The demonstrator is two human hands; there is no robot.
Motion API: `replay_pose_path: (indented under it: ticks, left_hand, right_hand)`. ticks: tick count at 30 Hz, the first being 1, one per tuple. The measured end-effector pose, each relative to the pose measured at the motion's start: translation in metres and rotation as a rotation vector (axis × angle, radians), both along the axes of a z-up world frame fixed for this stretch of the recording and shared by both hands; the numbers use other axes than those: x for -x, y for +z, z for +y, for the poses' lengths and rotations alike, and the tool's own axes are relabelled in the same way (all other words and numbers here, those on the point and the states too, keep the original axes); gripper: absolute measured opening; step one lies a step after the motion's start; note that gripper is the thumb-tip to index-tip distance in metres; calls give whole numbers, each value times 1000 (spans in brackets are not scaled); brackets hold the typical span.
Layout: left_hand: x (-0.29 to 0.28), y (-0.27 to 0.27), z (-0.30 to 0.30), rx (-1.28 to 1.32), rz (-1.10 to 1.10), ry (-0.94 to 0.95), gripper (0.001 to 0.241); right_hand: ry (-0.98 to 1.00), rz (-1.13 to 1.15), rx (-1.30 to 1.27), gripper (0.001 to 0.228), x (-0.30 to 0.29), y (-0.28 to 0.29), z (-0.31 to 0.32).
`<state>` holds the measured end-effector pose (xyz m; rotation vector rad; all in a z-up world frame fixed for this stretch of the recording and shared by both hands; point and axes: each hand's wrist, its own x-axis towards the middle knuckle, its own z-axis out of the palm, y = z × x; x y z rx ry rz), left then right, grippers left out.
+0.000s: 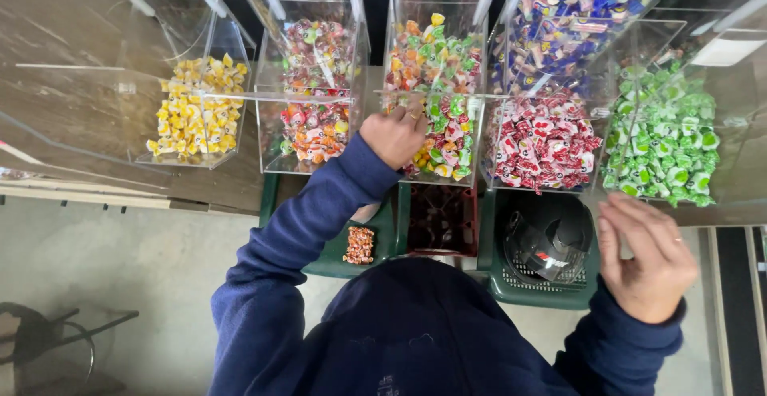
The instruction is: Selecting and inspecting various wrapped candies from transparent dispenser bins.
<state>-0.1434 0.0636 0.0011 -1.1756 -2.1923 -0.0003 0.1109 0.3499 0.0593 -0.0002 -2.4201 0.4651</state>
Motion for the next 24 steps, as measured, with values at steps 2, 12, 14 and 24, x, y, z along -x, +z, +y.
replay_pose_path:
  ticks: [2, 12, 14, 24]
  left_hand:
    - [0, 1, -2, -11, 0, -25, 8]
    - [-88, 98, -21, -165, -266, -608, 22]
    - [-98, 93, -23, -195, -335, -620, 24]
    - [-104, 101, -28, -223, -375, -503, 34]
  right_hand:
    - [58, 8, 42, 16, 8, 7, -20]
    - [524, 119, 229, 32, 60, -3, -102]
    - [521, 178, 267, 28, 57, -16, -105]
    - [-275, 232, 92, 11, 45, -10, 55]
